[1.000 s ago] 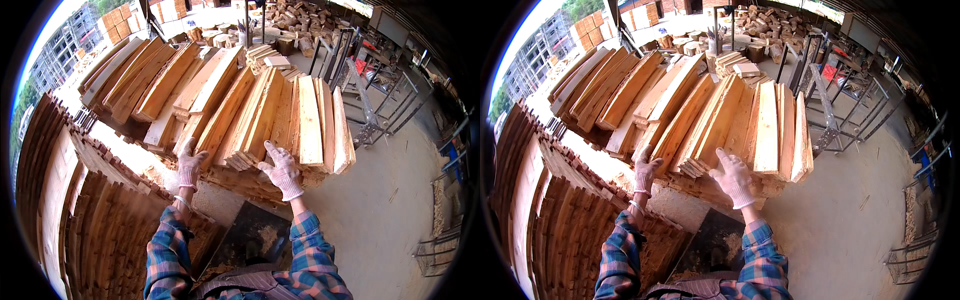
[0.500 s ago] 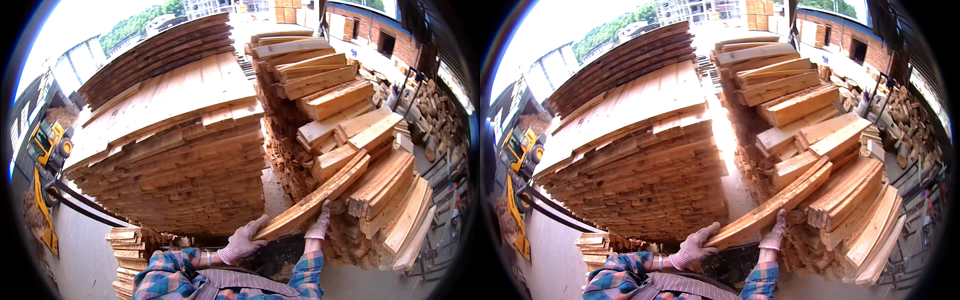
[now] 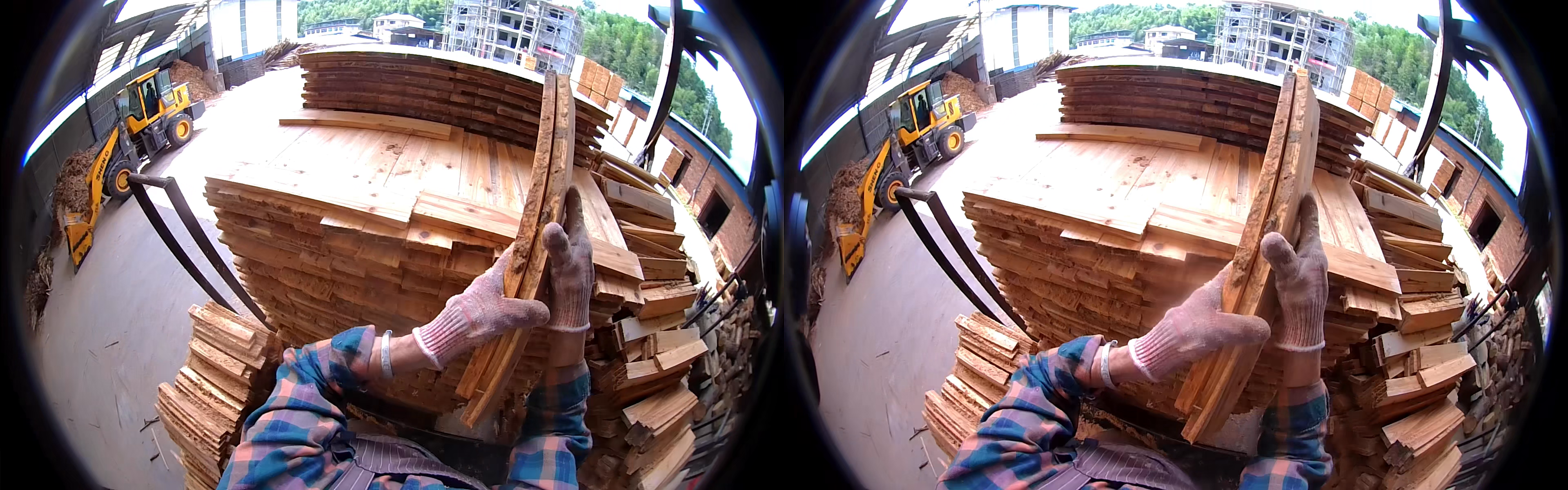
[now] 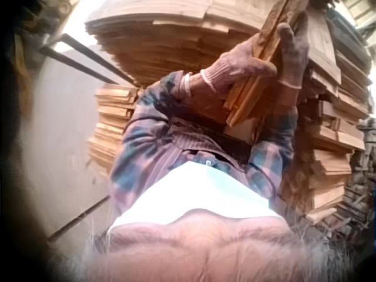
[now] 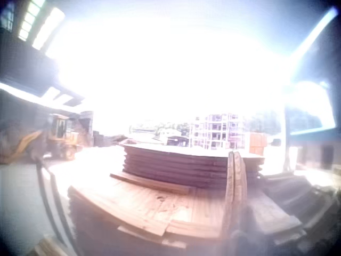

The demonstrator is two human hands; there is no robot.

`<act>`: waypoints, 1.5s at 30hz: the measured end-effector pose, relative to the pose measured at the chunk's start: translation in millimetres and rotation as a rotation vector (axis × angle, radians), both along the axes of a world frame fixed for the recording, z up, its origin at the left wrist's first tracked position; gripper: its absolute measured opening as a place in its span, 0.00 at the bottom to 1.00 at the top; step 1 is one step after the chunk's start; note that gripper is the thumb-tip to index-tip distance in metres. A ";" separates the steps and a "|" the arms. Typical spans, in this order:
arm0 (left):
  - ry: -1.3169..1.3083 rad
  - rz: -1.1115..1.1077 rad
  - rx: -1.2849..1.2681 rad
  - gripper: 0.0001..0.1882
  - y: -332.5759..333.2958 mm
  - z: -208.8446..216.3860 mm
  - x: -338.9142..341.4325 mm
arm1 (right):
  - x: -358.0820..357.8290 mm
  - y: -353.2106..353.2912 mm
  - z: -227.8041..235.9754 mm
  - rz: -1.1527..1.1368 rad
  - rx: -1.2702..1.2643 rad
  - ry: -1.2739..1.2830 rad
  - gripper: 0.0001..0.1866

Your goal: The person repeatedly picks up wooden planks from a large pile and places them onto a stack on a pallet. The person handles the planks one at a time or in small groups, aligning them on the stack. The task continues throughout the clip with the stack growing in height.

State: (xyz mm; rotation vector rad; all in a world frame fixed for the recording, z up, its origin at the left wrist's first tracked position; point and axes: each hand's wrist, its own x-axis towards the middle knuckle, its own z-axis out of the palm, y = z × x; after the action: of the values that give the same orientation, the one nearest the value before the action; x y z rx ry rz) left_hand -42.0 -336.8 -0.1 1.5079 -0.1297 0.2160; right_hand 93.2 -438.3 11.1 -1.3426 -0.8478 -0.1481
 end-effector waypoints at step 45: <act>-0.011 0.670 0.038 0.30 392.7 14.9 -9.1 | 421.8 176.9 17.3 -0.308 -1.609 -0.628 0.48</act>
State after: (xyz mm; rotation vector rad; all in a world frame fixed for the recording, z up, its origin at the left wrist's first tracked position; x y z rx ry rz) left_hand -51.1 55.8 14.8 1.5462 0.3728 0.7591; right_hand 515.0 -261.3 28.4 -3.0416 -1.3391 -0.1146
